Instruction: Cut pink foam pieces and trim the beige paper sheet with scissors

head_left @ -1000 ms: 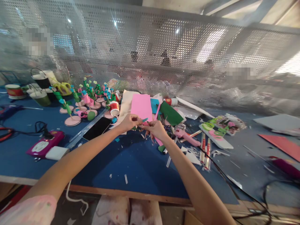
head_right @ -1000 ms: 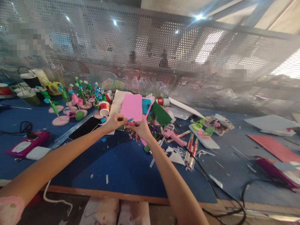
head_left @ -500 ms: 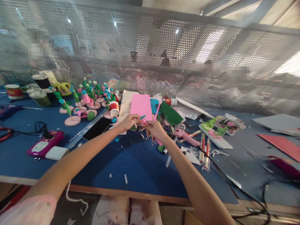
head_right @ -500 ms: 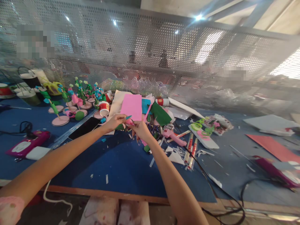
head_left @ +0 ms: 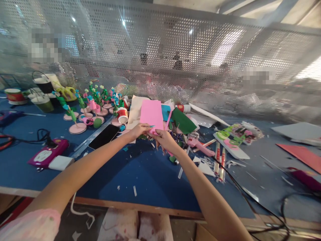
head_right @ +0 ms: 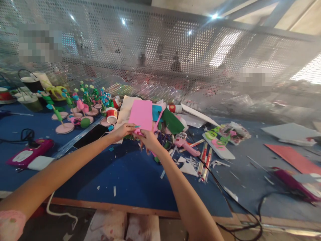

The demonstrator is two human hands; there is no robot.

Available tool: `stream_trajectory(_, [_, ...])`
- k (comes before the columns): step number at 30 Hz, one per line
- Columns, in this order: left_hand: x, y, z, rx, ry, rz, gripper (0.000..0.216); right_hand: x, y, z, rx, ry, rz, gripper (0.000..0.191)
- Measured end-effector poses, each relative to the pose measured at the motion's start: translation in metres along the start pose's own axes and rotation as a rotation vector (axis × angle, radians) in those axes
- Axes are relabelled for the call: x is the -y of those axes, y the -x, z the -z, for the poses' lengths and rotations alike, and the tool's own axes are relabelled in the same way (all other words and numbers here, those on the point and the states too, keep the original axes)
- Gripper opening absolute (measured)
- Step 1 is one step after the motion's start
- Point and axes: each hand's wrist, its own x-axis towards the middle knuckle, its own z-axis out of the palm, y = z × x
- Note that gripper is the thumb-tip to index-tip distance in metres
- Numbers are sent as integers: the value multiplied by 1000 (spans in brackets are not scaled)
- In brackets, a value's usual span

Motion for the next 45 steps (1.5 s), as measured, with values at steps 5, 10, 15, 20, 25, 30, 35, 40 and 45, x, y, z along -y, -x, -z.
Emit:
stream_trajectory(5, [-3, 1, -1, 2, 76, 51, 6, -1, -1, -1, -28, 21, 37, 26])
stream_trajectory(10, [-5, 5, -2, 40, 215, 161, 5, -8, -3, 0, -25, -2, 84, 26])
stream_trajectory(15, [-6, 5, -1, 70, 198, 151, 11, -9, -4, 2, -28, -95, 82, 32])
stream_trajectory(20, [-3, 2, 3, 70, 145, 106, 10, -10, -6, 2, -47, -126, 102, 40])
stream_trajectory(25, [-3, 1, 3, 92, 147, 70, 15, -11, -7, -1, -53, -177, 110, 43])
stream_trajectory(30, [-1, 1, 3, 66, 132, 51, 26, -13, -8, -7, -86, -233, 161, 32])
stream_trajectory(35, [0, 1, 4, 17, -109, -15, 32, -19, -12, -5, -181, -154, 207, 26])
stream_trajectory(40, [-8, 0, 8, 55, -434, -233, 35, -23, -12, -1, -260, 9, 276, 17])
stream_trajectory(45, [-15, 2, 9, 63, -680, -354, 36, -24, -14, -1, -272, 109, 245, 13])
